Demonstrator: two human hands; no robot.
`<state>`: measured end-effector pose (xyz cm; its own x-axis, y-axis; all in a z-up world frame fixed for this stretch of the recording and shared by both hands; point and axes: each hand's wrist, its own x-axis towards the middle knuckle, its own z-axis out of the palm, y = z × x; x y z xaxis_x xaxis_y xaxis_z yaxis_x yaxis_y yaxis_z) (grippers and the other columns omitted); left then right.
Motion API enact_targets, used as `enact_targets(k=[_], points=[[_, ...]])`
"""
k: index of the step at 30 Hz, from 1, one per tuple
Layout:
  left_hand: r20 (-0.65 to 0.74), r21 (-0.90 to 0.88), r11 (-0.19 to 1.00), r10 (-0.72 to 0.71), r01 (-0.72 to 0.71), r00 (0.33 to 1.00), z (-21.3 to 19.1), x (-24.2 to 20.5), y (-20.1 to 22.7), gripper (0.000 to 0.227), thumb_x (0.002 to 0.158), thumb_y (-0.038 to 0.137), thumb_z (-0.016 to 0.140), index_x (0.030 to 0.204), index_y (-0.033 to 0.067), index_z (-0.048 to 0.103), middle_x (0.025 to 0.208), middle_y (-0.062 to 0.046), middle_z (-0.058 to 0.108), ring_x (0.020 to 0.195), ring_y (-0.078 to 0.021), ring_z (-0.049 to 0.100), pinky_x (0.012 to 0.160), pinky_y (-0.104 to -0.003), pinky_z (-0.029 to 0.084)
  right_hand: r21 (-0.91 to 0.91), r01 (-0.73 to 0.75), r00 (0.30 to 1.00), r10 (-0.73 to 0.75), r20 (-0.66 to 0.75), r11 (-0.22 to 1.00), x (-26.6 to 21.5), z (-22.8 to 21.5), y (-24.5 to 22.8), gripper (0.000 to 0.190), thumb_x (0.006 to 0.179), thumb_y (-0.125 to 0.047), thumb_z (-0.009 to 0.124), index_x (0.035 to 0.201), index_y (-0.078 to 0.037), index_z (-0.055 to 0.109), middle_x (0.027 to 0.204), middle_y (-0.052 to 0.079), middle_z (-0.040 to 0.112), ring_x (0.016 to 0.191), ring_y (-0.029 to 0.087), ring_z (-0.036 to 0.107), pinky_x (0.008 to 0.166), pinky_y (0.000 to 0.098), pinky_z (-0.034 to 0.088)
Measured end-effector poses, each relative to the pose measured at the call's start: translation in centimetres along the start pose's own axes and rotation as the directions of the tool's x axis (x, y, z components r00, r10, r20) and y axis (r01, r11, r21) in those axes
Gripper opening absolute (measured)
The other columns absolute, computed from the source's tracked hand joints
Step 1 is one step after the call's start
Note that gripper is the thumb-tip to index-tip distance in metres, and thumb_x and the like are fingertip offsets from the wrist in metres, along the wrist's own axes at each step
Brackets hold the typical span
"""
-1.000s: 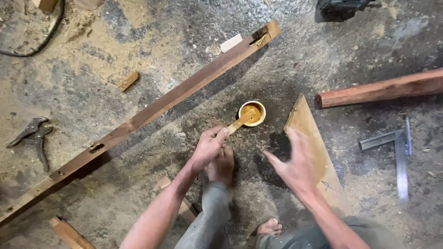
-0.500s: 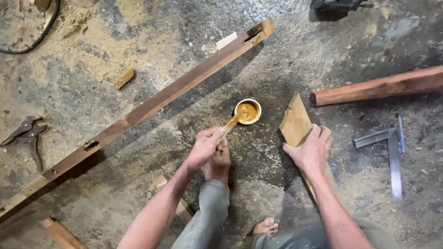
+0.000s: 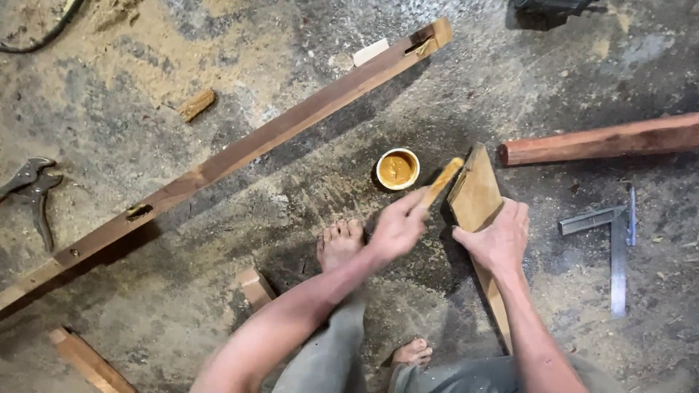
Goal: The person mixes wood glue in a small container and applies it to the joints of wooden frame components using a small stick.
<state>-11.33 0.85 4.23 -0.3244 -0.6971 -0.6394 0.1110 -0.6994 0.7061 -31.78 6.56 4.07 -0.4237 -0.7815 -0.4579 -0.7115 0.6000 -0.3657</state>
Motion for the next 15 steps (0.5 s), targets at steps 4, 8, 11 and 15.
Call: enact_targets(k=[4,8,11,15], points=[[-0.035,0.603,0.797,0.063,-0.03,0.997,2.0,1.0,-0.1,0.042,0.1,0.025,0.059,0.142,0.022,0.063,0.114,-0.028,0.067,0.118,-0.0476,0.062,0.106,-0.053,0.048,0.004,-0.019,1.0,0.019,0.008,1.0,0.1,0.2,0.8,0.103,0.041,-0.037,0.098,0.124,0.004,0.051,0.114,0.021,0.047,0.12,0.047,0.052,0.11,0.0564,0.04],[0.038,0.692,0.715,0.094,-0.094,0.995,1.8,-0.2,-2.0,0.045,0.1,0.026,0.057,0.146,0.0267,0.06,0.095,-0.021,0.058,0.09,-0.0451,0.067,0.079,-0.052,0.056,0.005,-0.026,1.0,0.026,-0.001,1.0,0.0,-0.1,0.3,0.102,0.041,-0.033,0.097,0.124,0.004,0.051,0.114,0.022,0.047,0.117,0.048,0.054,0.107,0.0566,0.044],[0.05,0.688,0.719,0.091,-0.101,0.995,0.3,-2.0,-4.2,0.046,0.099,0.025,0.059,0.145,0.0291,0.061,0.097,-0.016,0.061,0.092,-0.0399,0.069,0.081,-0.046,0.059,0.015,-0.062,0.998,0.062,0.015,0.998,-0.1,-0.5,-0.2,0.101,0.04,-0.031,0.096,0.125,0.002,0.051,0.116,0.02,0.047,0.117,0.048,0.056,0.105,0.0582,0.046],[-0.081,0.451,0.886,-0.078,0.106,0.994,2.7,-2.0,1.6,0.045,0.097,0.018,0.061,0.142,0.0149,0.062,0.087,-0.014,0.056,0.067,-0.0242,0.073,0.063,-0.033,0.065,0.012,-0.063,0.998,0.063,0.023,0.998,0.0,-0.6,-0.3,0.1,0.042,-0.03,0.096,0.125,0.002,0.051,0.116,0.021,0.047,0.112,0.05,0.058,0.102,0.0606,0.047]])
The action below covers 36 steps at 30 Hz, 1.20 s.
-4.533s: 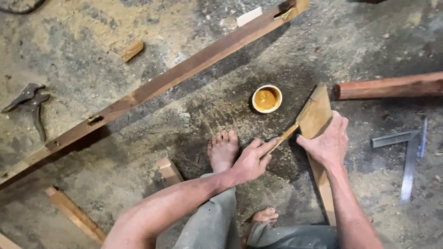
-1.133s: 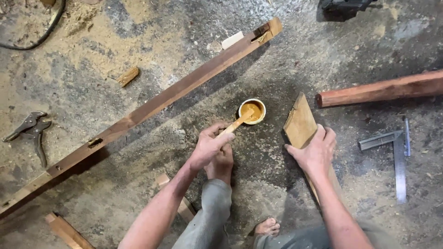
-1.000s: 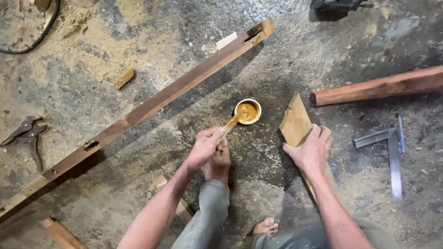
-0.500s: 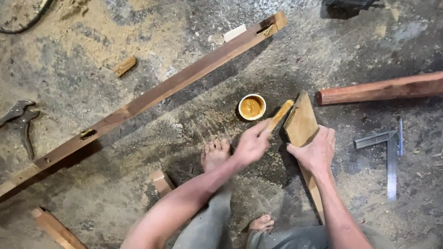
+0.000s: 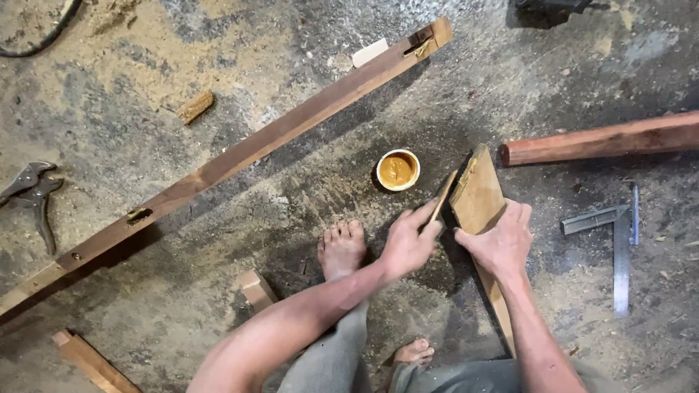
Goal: The person mixes wood glue in a small container and applies it to the joints of wooden frame components using a small stick.
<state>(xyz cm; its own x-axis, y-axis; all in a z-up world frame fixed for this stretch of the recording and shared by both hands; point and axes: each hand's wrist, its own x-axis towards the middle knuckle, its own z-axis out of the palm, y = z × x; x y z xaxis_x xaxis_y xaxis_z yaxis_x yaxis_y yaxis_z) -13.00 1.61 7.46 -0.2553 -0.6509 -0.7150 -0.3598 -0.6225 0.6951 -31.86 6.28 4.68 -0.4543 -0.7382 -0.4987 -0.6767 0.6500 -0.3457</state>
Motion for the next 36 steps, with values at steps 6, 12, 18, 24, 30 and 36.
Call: enact_targets(k=[6,12,18,24,30,36], points=[[0.07,-0.39,0.897,-0.195,0.207,0.978,3.3,2.1,3.6,0.05,0.094,0.009,0.064,0.144,0.0063,0.058,0.107,-0.032,0.056,0.059,-0.0324,0.07,0.049,-0.037,0.064,-0.085,-0.028,0.999,0.031,0.028,0.996,0.3,0.9,1.3,0.106,0.036,-0.023,0.095,0.129,-0.001,0.05,0.117,0.018,0.046,0.108,0.048,0.062,0.097,0.0604,0.052],[0.088,-0.307,0.928,-0.194,0.211,0.977,3.1,3.3,5.5,0.051,0.093,0.018,0.066,0.143,0.0081,0.058,0.071,-0.019,0.067,0.048,-0.0248,0.069,0.044,-0.032,0.063,-0.102,0.013,1.0,-0.013,-0.002,0.995,0.1,1.2,1.6,0.081,0.059,-0.015,0.083,0.131,0.001,0.051,0.118,0.016,0.046,0.099,0.049,0.065,0.092,0.0633,0.052],[0.082,-0.253,0.961,-0.095,0.113,0.992,2.2,3.6,7.9,0.054,0.089,0.015,0.062,0.139,-0.005,0.057,0.063,-0.023,0.065,0.046,-0.0275,0.067,0.043,-0.031,0.062,-0.045,0.089,0.993,-0.092,-0.068,0.995,-0.3,1.2,1.4,0.075,0.061,-0.016,0.081,0.127,0.0,0.051,0.112,0.016,0.047,0.094,0.05,0.065,0.087,0.0647,0.053],[0.101,-0.233,0.972,-0.005,0.028,0.995,0.3,0.5,8.3,0.052,0.09,0.012,0.06,0.14,-0.002,0.058,0.094,-0.028,0.055,0.057,-0.0287,0.069,0.051,-0.029,0.064,-0.103,0.077,0.995,-0.082,-0.051,0.992,0.3,2.0,3.1,0.079,0.064,-0.025,0.083,0.132,-0.002,0.049,0.116,0.015,0.047,0.098,0.049,0.066,0.09,0.0624,0.052],[0.027,0.027,0.999,0.037,-0.038,0.999,1.3,4.0,5.2,0.052,0.091,0.027,0.065,0.141,0.012,0.062,0.101,-0.026,0.063,0.101,-0.0466,0.07,0.087,-0.052,0.061,-0.125,-0.028,1.0,0.027,-0.013,0.992,-0.3,0.0,-0.8,0.082,0.064,-0.041,0.084,0.128,-0.001,0.052,0.116,0.015,0.048,0.1,0.048,0.066,0.093,0.0583,0.052],[0.047,0.188,0.978,0.088,-0.095,0.995,1.9,5.1,1.9,0.05,0.092,0.031,0.061,0.14,0.0222,0.062,0.1,-0.032,0.069,0.109,-0.0476,0.068,0.098,-0.055,0.056,-0.069,-0.052,0.998,0.053,0.02,0.996,-0.2,-0.2,-1.1,0.097,0.053,-0.042,0.091,0.131,0.0,0.051,0.121,0.017,0.048,0.108,0.05,0.063,0.099,0.0593,0.049]])
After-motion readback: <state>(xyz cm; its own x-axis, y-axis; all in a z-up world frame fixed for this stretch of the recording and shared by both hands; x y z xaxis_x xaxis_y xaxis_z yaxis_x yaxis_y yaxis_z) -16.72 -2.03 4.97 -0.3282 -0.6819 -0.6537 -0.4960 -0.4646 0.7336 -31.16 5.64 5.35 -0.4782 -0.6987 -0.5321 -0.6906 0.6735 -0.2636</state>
